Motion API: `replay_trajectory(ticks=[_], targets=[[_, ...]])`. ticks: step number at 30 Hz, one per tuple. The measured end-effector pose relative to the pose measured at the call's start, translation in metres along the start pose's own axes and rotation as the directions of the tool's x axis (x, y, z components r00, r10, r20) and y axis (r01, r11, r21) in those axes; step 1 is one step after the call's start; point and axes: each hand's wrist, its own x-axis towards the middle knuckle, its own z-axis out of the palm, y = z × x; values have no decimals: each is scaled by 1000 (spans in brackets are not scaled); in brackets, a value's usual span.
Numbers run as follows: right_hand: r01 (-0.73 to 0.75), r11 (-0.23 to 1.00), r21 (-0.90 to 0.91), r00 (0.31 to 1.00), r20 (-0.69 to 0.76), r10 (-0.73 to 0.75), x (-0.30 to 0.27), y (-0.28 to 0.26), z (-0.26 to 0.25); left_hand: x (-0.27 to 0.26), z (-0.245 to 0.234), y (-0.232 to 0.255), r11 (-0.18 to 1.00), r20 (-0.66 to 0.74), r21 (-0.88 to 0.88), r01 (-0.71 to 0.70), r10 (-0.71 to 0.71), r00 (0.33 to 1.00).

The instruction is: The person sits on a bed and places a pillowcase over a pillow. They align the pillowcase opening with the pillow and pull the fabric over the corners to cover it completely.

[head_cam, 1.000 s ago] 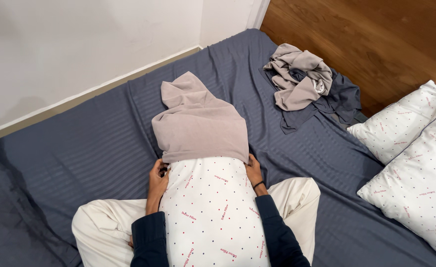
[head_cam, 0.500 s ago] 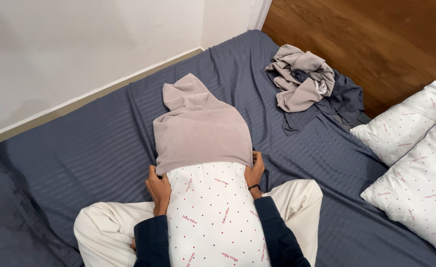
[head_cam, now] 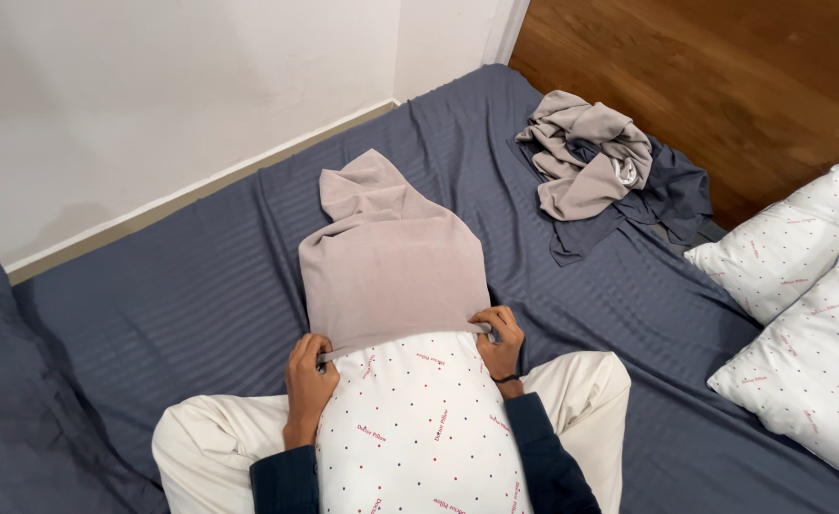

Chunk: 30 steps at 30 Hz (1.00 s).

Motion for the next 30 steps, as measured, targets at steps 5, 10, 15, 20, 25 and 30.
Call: replay_trajectory(ticks=[5,10,15,20,25,30], targets=[[-136,934,331,982,169,83,9,3,-8,12,-11,7,956,64,-226,189,-179,982],[66,998,6,998,-2,-66,29,4,10,45,-7,22,943,-113,-284,173,-212,971],[-29,999,-28,993,114,32,25,29,27,52,24,32,991,-123,-17,-136,133,983],[-67,997,-33,996,-55,65,12,44,31,35,34,4,991,-28,-94,92,-95,995],[-322,939,123,944,122,308,8,48,31,29,31,1,990,-59,-143,-4,-5,998],[-180,950,255,983,93,161,21,15,19,34,13,22,985,-136,-30,-169,164,977]])
